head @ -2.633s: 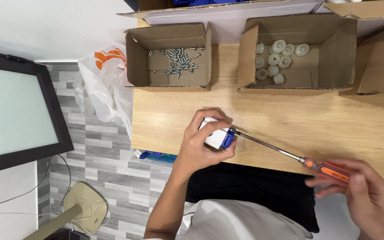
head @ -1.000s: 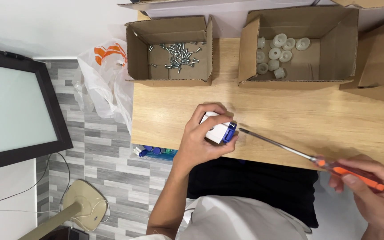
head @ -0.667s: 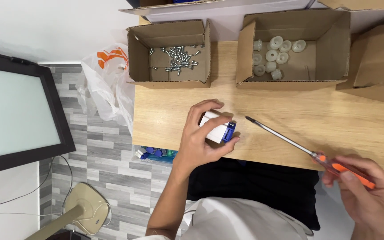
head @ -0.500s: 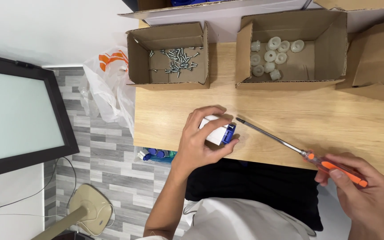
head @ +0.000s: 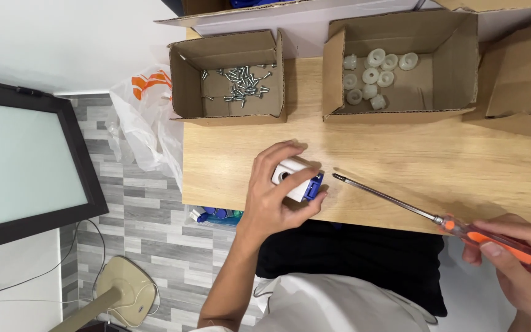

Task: Assembling electrical sockets by joining plastic components and fastening them with a screwdriver.

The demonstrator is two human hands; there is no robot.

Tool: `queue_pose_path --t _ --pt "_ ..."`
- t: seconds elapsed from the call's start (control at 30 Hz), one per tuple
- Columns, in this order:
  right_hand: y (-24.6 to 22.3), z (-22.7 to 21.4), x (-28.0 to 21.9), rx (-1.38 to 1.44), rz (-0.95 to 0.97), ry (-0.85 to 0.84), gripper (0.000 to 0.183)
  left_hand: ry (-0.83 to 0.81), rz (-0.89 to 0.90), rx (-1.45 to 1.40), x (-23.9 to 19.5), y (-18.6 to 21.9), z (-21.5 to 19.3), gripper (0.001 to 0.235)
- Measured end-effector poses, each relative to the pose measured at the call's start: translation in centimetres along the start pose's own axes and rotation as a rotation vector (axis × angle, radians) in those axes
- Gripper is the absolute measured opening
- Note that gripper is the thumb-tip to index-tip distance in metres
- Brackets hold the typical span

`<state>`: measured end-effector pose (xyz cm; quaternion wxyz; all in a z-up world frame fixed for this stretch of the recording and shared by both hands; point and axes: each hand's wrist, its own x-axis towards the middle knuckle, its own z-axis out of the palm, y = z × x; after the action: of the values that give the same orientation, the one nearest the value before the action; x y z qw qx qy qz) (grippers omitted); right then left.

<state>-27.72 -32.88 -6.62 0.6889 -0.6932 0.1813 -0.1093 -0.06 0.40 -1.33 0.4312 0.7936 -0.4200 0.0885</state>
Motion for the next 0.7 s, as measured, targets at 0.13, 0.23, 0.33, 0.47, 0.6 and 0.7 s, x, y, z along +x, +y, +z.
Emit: queue_pose_path --t 0.13,0.23,0.33,0.47,0.6,0.7 --pt "-0.4 0.3 0.3 0.038 -0.006 -0.006 0.037 -0.054 0.089 0.189 1.2 1.1 -1.2 0.031" --pt "-0.8 1.0 0.3 0.042 0.008 -0.001 0.037 -0.119 0.143 0.301 2.0 2.0 -1.8 0.015" --pt "-2.2 2.1 0.5 -0.001 0.036 0.035 0.036 -0.193 0.048 0.166 1.9 2.6 -1.8 0.008" --pt "-2.9 2.3 0.7 -0.06 0.079 0.022 0.035 -0.165 0.015 0.129 1.8 2.6 -1.5 0.013" --pt "-3.2 2.1 0.9 -0.131 0.076 0.048 0.037 -0.123 -0.001 0.064 1.4 2.1 -1.2 0.025" --pt "-4.9 3.3 1.8 -0.21 0.109 0.056 0.035 -0.06 -0.001 0.036 0.8 1.5 -0.8 0.031"
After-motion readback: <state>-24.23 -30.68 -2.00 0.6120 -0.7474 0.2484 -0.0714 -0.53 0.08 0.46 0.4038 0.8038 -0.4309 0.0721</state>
